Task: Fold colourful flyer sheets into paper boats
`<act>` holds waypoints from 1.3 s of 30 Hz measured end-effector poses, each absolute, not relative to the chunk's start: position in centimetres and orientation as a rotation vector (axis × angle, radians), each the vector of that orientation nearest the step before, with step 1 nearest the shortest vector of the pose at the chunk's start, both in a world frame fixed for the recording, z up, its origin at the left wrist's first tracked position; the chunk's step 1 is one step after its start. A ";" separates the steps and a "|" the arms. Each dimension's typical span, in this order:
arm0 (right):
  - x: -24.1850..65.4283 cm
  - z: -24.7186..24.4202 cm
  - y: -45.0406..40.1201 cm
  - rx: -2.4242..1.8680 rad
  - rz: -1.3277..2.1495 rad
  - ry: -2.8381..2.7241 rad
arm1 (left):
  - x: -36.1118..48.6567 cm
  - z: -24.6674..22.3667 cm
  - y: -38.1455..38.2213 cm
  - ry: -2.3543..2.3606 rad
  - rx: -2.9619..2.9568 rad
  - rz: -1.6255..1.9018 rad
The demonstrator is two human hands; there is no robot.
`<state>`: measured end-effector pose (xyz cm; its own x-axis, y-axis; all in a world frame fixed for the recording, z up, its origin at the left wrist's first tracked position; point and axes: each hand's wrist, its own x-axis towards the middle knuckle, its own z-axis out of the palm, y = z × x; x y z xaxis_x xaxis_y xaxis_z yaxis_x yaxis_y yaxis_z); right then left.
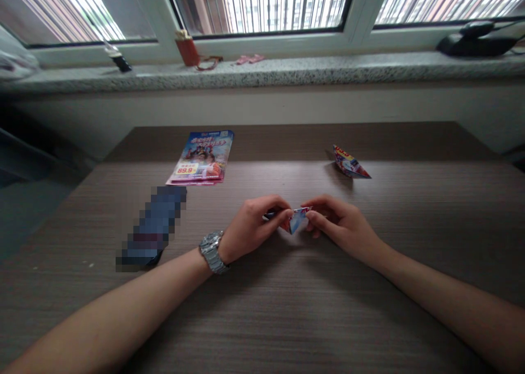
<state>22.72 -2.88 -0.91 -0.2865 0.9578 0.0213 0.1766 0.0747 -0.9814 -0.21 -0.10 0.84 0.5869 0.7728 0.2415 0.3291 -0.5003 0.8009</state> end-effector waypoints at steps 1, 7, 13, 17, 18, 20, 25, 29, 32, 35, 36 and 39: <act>22.7 -0.9 -2.9 -1.168 1.277 -1.602 | -0.1 0.9 -0.1 0.870 2.091 0.776; 22.6 -0.9 -2.9 -1.198 1.154 -1.749 | 0.1 0.9 -0.3 0.855 2.173 0.759; 22.7 -0.7 -3.1 -1.216 1.010 -1.868 | 0.0 0.5 -0.2 0.845 2.183 0.754; 23.0 -0.8 -3.0 -1.250 0.987 -1.813 | -0.3 0.4 -0.1 0.862 2.099 0.818; 23.1 -0.8 -2.9 -1.252 0.987 -1.800 | -0.4 0.5 -0.1 0.877 2.083 0.827; 23.1 -0.9 -2.8 -1.245 0.997 -1.787 | -0.5 0.7 -0.1 0.913 2.073 0.827; 23.1 -0.9 -2.7 -1.242 0.943 -1.818 | -0.5 1.2 -0.2 0.955 2.077 0.793; 23.1 -1.0 -2.5 -1.221 0.848 -1.899 | -0.5 0.8 -0.1 0.961 2.076 0.771; 23.3 -0.9 -2.3 -1.233 0.782 -1.956 | -0.5 0.1 0.1 0.955 2.170 0.759; 23.6 -0.9 -1.9 -1.265 0.669 -2.013 | -0.5 -0.3 0.3 0.973 2.400 0.825; 23.8 -0.9 -1.8 -1.268 0.618 -2.037 | -0.5 -0.3 0.3 0.957 2.488 0.842; 24.1 -1.0 -1.3 -1.259 0.471 -2.094 | -0.6 -0.2 0.2 0.815 2.721 0.750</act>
